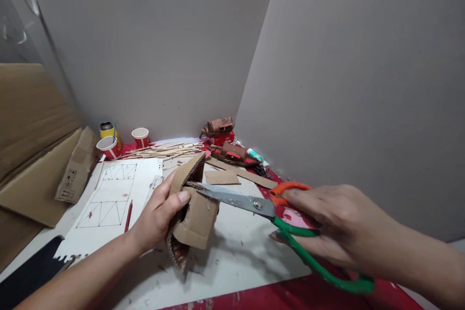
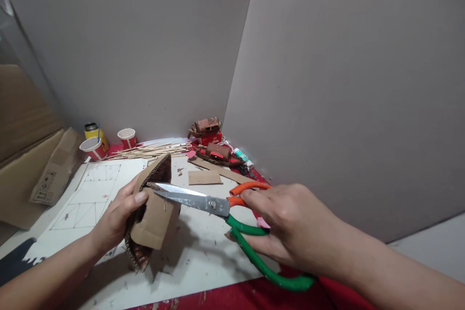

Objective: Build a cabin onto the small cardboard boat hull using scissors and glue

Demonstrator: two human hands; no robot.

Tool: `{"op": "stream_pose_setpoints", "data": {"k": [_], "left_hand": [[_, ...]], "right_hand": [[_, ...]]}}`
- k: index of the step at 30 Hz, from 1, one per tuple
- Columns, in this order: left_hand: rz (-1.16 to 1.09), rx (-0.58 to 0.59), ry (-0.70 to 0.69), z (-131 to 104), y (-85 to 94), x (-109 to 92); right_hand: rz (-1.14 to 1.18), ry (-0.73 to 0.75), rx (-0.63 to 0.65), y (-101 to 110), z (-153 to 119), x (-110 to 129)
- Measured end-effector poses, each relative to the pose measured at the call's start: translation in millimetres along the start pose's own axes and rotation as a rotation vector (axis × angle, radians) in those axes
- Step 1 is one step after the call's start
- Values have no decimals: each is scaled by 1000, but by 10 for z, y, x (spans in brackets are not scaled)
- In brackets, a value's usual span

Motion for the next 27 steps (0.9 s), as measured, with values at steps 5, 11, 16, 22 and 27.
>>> {"op": "stream_pose_setpoints", "data": {"k": [5, 11, 16, 22, 27], "left_hand": [[4, 18, 17, 5, -13, 5], [31, 18, 2, 0, -19, -37], [62, 39, -11, -9, -43, -57], [152, 71, -15, -45, -76, -35], [190, 48, -25, -60, -69, -38]], "right_hand": [[-17, 38, 38, 14, -7, 34], [63, 23, 97, -30, -29, 36], [92, -61, 137, -39, -45, 1], [70, -103, 136, -32, -28, 42], [34, -110, 143, 11, -36, 40]]}}
Point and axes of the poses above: each hand's wrist, its own z-axis towards the middle knuckle, its own y-axis out of the back of the hand, x = y × z, the point moved 8 cm from there along z, towards the middle knuckle, and after that the axes turned 6 degrees about -z, right-handed, at the moved point
